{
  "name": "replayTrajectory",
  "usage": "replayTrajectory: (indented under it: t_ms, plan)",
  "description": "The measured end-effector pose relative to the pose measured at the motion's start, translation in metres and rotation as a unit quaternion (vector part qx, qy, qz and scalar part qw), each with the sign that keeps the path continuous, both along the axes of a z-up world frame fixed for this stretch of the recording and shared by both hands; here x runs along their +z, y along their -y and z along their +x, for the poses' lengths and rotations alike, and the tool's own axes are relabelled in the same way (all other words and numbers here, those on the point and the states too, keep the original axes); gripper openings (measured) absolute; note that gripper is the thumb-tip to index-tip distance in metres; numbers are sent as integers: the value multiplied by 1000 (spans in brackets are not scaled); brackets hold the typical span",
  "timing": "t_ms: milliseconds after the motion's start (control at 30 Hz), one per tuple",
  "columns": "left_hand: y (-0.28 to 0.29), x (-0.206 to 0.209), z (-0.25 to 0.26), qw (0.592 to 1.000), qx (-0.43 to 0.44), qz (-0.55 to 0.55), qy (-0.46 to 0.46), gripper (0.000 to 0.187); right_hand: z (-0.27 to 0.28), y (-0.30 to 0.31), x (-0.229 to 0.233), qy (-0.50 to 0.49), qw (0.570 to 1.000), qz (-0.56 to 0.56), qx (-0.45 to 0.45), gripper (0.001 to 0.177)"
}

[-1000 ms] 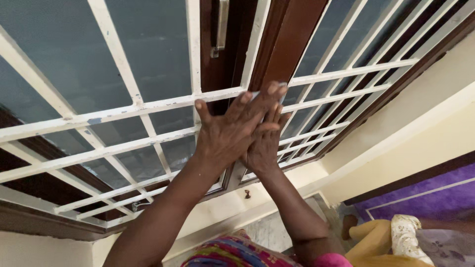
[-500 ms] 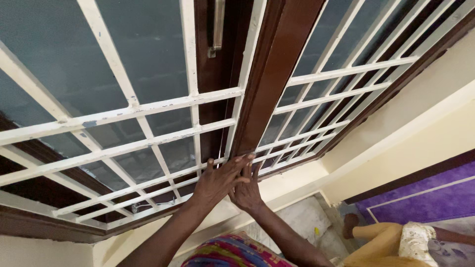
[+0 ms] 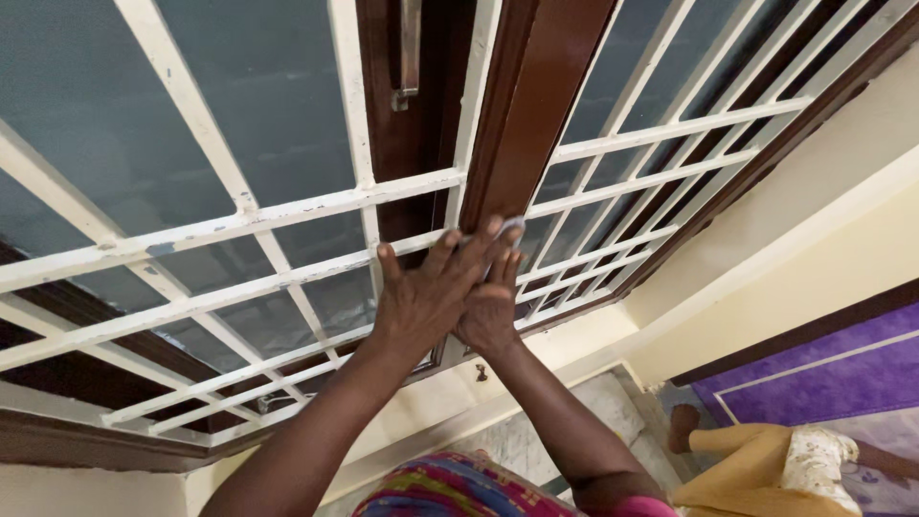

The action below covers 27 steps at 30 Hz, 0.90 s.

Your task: The person wipes the white metal bars of a window with a gray cloth. They systematically clean the horizontal and vertical bars, moving from the top to the bottom of the window frame.

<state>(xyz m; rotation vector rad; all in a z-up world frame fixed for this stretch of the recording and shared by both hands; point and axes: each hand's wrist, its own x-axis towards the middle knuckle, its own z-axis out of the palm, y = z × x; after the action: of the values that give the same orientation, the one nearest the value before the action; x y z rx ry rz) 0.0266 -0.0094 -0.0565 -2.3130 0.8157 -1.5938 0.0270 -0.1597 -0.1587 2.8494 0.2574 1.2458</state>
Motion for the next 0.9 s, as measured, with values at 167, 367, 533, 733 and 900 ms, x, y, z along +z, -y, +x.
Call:
replayTrajectory:
  t_ms: [167, 367, 533, 733, 900]
  plan:
    - [-4, -137, -8, 996, 6, 69, -51, 104, -32, 5, -140, -57, 996, 10, 66, 102]
    - [-6, -118, -11, 998, 14, 64, -24, 102, -37, 1, -108, -59, 996, -10, 67, 109]
    - [1, 23, -2, 999, 27, -3, 25, 94, -8, 7, 39, 86, 996, -13, 20, 106]
    - [10, 66, 3, 999, 25, -30, 24, 93, 4, -2, 76, 127, 990, 50, 23, 96]
    - [2, -48, -1, 1000, 16, 7, -12, 90, -10, -3, -31, 63, 997, 38, 35, 92]
